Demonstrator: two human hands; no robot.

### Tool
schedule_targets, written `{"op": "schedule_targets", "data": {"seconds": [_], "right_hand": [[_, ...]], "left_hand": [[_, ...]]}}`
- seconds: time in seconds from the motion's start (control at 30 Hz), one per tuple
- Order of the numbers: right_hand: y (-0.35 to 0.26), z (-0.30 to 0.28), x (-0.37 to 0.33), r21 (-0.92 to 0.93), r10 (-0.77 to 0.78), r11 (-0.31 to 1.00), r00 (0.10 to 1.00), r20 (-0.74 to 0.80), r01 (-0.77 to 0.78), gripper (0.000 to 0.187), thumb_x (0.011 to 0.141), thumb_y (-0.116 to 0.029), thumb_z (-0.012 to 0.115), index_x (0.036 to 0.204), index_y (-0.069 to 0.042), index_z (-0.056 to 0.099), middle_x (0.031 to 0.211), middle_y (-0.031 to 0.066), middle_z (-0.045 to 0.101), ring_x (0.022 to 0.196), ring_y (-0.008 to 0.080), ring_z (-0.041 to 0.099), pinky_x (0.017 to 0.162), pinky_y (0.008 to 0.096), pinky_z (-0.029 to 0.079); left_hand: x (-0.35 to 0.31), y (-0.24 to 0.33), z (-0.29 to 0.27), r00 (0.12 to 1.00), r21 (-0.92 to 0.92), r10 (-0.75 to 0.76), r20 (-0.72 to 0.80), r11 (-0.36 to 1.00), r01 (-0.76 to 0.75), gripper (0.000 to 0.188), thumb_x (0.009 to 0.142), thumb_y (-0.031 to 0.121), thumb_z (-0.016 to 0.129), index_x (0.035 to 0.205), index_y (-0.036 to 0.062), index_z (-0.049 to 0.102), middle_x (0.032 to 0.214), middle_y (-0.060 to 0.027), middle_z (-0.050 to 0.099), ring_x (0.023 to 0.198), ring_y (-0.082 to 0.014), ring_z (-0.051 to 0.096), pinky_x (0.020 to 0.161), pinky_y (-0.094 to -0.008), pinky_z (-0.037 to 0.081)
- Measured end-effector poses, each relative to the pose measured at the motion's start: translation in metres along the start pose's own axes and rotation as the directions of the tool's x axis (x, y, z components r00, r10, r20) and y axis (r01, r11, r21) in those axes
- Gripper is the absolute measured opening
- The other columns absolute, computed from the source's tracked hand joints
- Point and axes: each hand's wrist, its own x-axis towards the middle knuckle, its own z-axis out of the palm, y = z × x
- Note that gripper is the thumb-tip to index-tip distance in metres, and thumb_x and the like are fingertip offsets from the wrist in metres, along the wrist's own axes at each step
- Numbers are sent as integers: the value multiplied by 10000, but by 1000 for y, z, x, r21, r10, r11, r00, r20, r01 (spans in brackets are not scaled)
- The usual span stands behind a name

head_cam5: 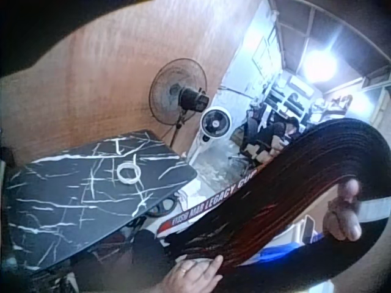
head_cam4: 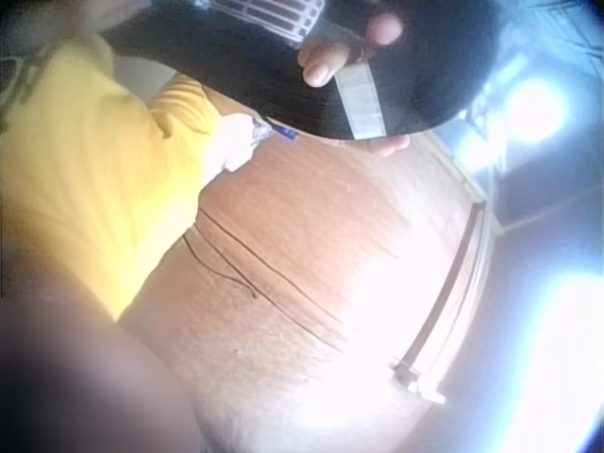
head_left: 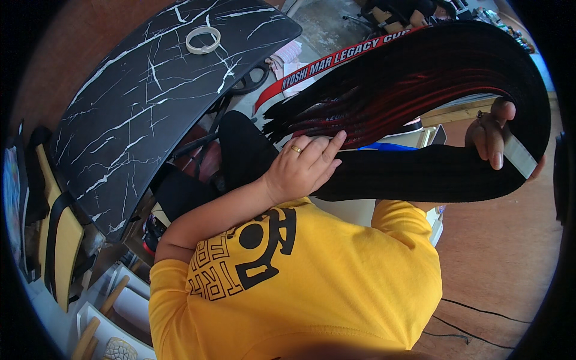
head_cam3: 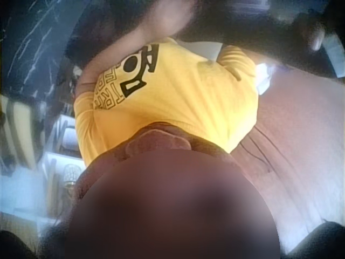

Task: The person assembles a stack of red and black ribbons with medals by applying white tape to secure them together. They then place the assembled stack on a nearby surface and pick up a white grid-like frame, positioning it on the table.

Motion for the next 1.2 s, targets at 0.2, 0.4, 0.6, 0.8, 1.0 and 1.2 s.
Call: {"op": "schedule_targets", "data": {"seconds": [0.2,0.4,0.6,0.8,1.0,1.2], "right_hand": [[1,0,3,9,5,1000,1000,10,-5,639,1006,-496,391,1433,-27,316,1306,282,558,766,157,625,633,230,509],[1,1,3,14,15,1000,1000,15,-15,601,1015,-459,396,1428,-29,327,1286,286,569,778,165,630,644,228,521],[2,1,5,37,13,999,1000,17,-13,563,1024,-422,400,1424,-31,337,1265,291,580,790,173,636,654,227,533],[11,22,28,181,20,982,989,148,-47,526,1033,-385,405,1420,-33,347,1245,295,591,803,181,642,665,226,546],[50,45,36,10,-256,962,920,-297,271,532,965,-343,564,1328,25,437,1045,323,665,641,270,694,574,294,583],[65,42,30,57,-323,916,815,-481,397,540,900,-151,664,1302,42,359,959,292,670,644,311,719,559,340,613]], "left_hand": [[-6,-2,6,997,38,-41,72,999,38,683,907,287,676,1472,2,419,1120,-145,577,986,-257,527,889,-379,447],[-8,0,7,995,63,-53,89,997,48,659,913,280,663,1463,6,426,1148,-157,565,1016,-272,522,900,-391,443],[-1,-1,5,953,-148,-278,123,944,294,543,889,218,658,1357,-11,509,1119,-187,557,1032,-334,531,906,-414,442],[-11,-17,16,907,-272,-409,103,865,421,296,834,100,690,1111,-4,675,1009,-172,591,961,-350,584,851,-414,470],[-45,-76,23,962,-76,-272,-31,960,269,146,806,-40,686,920,-95,612,1000,-211,608,891,-386,599,814,-427,491],[-74,-95,0,871,-302,-491,-9,832,466,342,908,-62,634,1247,-24,640,960,-212,680,806,-250,647,761,-285,516]]}}
